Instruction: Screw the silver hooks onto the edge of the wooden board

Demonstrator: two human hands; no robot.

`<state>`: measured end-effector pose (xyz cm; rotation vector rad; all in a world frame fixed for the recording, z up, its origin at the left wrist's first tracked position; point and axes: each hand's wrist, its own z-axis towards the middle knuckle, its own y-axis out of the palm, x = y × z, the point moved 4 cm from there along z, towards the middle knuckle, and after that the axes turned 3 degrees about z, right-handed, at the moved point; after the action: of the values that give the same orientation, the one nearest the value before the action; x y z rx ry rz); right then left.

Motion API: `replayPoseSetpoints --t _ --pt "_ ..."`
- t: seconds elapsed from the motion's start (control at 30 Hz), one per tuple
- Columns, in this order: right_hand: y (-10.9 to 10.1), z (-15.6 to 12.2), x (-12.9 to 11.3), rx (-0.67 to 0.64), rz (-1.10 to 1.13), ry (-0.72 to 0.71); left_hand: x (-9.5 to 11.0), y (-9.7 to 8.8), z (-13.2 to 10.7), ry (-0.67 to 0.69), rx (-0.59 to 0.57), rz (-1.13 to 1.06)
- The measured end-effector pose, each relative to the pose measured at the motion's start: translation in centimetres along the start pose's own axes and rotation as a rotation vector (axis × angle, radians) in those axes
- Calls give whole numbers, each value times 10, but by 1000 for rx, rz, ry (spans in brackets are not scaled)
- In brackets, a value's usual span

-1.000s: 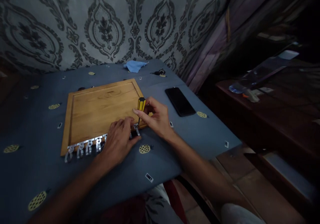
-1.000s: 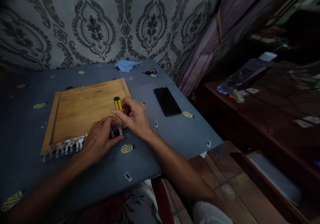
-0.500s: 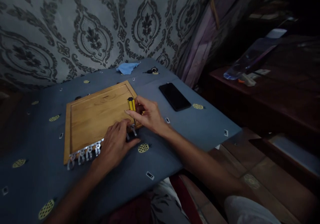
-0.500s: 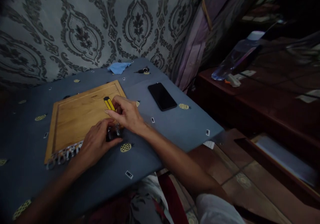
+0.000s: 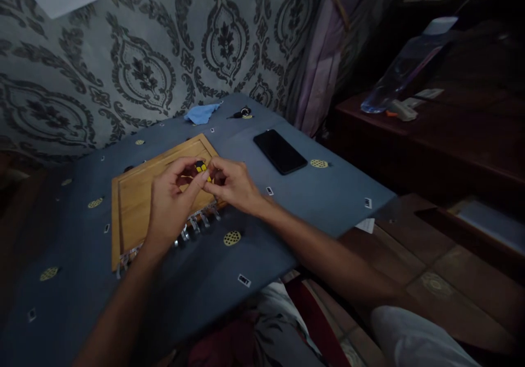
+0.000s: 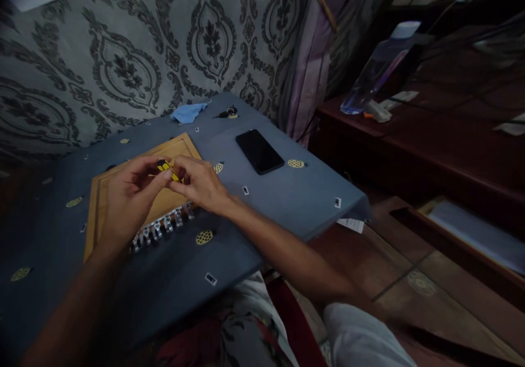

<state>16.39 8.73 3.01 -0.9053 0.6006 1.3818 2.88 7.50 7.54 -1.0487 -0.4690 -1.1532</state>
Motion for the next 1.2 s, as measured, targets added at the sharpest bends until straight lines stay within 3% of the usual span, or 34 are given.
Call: replayPoseSetpoints --t 0.13,0.27,0.4,0.5,0.6,0.87,1.2 --pt "-5 -4 -1 -23 6 55 1 -4 1 -34 27 17" --pt "-23 -18 4 -20 -23 91 10 -21 0 -10 172 47" --pt "-25 -34 18 -300 -149 26 14 -34 -6 21 277 113" --pt "-20 -42 31 -421 -279 -21 12 -33 -14 38 277 141" --pt "-12 -45 38 -458 -364 -52 6 -30 -22 30 272 122" --pt "-7 -49 39 -484 -403 -120 -2 -33 -29 35 244 187" --pt "-7 -49 36 -490 -392 -99 4 -31 -33 41 204 196"
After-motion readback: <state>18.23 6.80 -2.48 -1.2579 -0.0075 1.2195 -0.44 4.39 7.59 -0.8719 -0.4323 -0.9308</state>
